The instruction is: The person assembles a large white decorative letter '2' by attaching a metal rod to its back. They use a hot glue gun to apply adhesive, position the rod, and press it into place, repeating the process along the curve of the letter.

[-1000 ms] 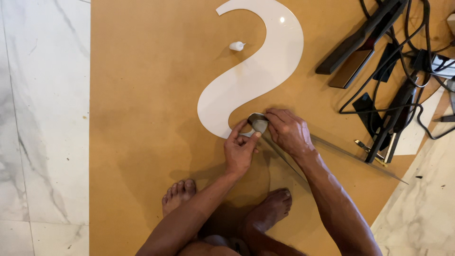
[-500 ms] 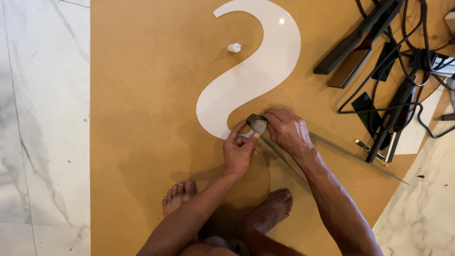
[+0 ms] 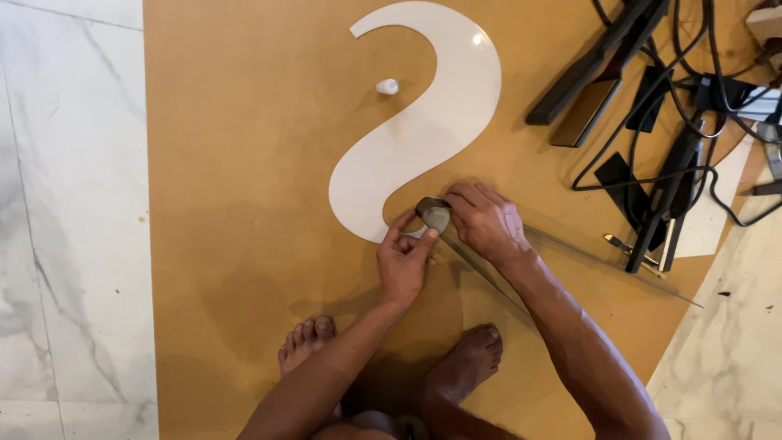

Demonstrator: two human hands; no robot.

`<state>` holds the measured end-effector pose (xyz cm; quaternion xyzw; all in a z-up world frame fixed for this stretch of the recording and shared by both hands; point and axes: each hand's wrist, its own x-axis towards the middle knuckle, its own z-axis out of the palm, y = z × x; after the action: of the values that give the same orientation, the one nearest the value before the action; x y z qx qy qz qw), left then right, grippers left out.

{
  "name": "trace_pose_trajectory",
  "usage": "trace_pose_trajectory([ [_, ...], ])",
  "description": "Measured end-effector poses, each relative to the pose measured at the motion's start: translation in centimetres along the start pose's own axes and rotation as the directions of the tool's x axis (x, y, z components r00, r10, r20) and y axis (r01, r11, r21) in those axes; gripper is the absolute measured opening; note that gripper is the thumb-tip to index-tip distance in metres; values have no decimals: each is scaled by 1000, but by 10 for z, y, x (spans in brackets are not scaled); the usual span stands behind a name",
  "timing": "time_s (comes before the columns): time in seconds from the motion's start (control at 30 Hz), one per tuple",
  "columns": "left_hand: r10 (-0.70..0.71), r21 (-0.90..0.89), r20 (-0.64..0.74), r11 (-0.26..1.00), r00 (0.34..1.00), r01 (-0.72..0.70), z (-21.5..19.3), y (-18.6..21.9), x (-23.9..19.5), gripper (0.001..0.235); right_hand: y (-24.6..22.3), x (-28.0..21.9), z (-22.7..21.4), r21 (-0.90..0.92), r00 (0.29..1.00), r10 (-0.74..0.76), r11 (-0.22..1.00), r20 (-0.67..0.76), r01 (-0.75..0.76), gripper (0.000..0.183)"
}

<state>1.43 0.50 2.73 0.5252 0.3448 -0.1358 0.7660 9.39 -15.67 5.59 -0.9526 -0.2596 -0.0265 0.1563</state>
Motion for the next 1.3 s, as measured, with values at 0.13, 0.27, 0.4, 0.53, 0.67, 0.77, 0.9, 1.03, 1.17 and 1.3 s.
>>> trace_pose_trajectory([
  [0.13, -2, -24, -14, 1000, 1000, 1, 0, -5, 2, 60, -1, 3, -7, 65, 1000, -5, 998, 24, 4, 7],
  [0.27, 4, -28, -11, 1000, 1000, -4, 0, -11, 5, 60, 2, 4, -6, 70, 1000, 2, 998, 25, -4, 4],
  [0.4, 10, -31, -17, 999, 1000, -10, 0, -12, 5, 59, 2, 2, -3, 2, 998, 28, 1000, 57, -28, 4],
  [0.53, 6, -5, -7, 1000, 1000, -7, 0, -8, 4, 59, 8, -3, 6, -56, 997, 18, 998, 70, -14, 5],
  [0.67, 20, 7, 5, 1000, 1000, -20, 0, -3, 3, 58, 3, 1, 2, -82, 996, 17, 997, 85, -10, 6],
  [0.77, 21, 13, 3, 1000, 1000, -21, 0, -2, 1, 58, 4, -2, 7, -100, 998, 9, 995, 64, -2, 11],
  [0.9, 6, 40, 0, 999, 1000, -6, 1, -2, 1, 59, 8, -5, 12, -110, 994, -8, 994, 105, 20, 8],
  [1.03, -32, 69, -38, 997, 999, 35, -1, 0, -2, 58, 10, -5, 13, -86, 992, -15, 996, 129, 27, 7],
  [1.17, -41, 148, -45, 988, 998, 47, 6, 26, -24, 64, 10, -4, 11, -104, 992, -21, 994, 124, 34, 11],
  [1.3, 33, 80, 54, 996, 998, -37, 4, 8, -26, 71, 7, -1, 8, -92, 995, -36, 995, 96, 44, 10],
])
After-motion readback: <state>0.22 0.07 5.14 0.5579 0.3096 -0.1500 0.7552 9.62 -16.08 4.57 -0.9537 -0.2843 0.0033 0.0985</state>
